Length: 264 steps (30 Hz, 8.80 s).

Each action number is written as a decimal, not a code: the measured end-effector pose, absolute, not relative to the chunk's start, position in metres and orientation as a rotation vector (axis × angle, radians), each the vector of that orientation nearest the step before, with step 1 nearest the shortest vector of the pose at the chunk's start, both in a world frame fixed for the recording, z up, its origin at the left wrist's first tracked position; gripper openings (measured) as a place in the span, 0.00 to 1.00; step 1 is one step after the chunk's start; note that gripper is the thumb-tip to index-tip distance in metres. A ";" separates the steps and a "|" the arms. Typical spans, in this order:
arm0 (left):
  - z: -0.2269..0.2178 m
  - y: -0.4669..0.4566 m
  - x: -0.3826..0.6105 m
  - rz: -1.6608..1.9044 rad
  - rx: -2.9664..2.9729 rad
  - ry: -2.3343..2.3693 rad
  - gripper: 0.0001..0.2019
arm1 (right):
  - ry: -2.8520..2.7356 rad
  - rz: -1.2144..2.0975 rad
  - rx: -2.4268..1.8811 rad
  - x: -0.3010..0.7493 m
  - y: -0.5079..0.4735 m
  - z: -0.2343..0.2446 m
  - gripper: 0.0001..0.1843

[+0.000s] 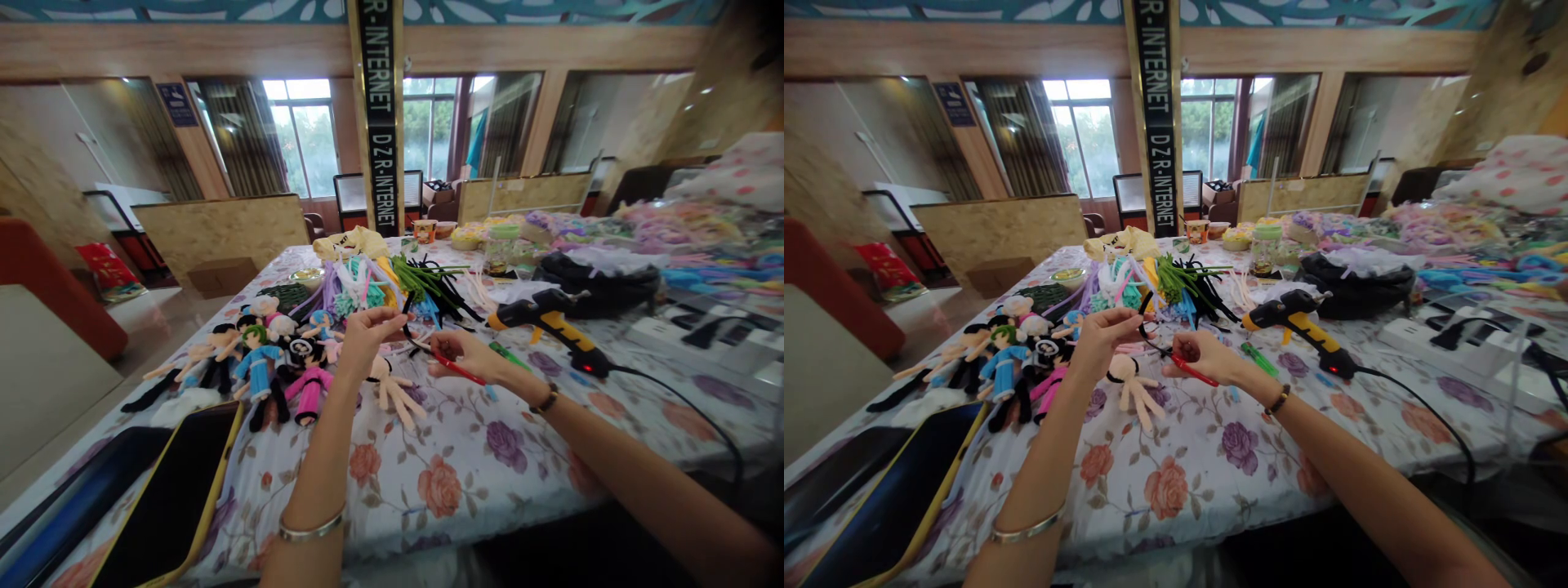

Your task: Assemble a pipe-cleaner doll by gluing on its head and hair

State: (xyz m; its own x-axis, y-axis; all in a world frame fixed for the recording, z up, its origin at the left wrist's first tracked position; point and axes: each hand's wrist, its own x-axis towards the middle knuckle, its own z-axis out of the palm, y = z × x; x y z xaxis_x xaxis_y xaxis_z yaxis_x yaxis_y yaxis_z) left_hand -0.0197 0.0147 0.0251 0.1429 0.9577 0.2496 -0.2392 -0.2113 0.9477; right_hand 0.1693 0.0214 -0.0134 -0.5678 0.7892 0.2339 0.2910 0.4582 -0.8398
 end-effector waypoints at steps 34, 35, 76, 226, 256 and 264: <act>0.024 0.016 -0.019 1.298 1.305 0.832 0.15 | -2.035 1.013 -0.913 0.165 0.018 -0.014 0.23; 0.024 0.015 -0.019 1.296 1.303 0.833 0.15 | -2.037 1.010 -0.905 0.164 0.018 -0.014 0.23; 0.024 0.016 -0.020 1.391 1.219 0.901 0.16 | -2.031 0.881 -0.969 0.167 0.022 -0.016 0.24; 0.023 0.017 -0.019 1.419 1.214 0.879 0.15 | -1.993 0.904 -0.984 0.164 0.019 -0.016 0.26; 0.025 0.015 -0.020 1.399 1.224 0.859 0.15 | -1.987 1.148 -0.864 0.166 0.022 -0.016 0.26; 0.025 0.016 -0.019 1.426 1.212 0.855 0.15 | -1.969 1.123 -0.849 0.165 0.021 -0.019 0.25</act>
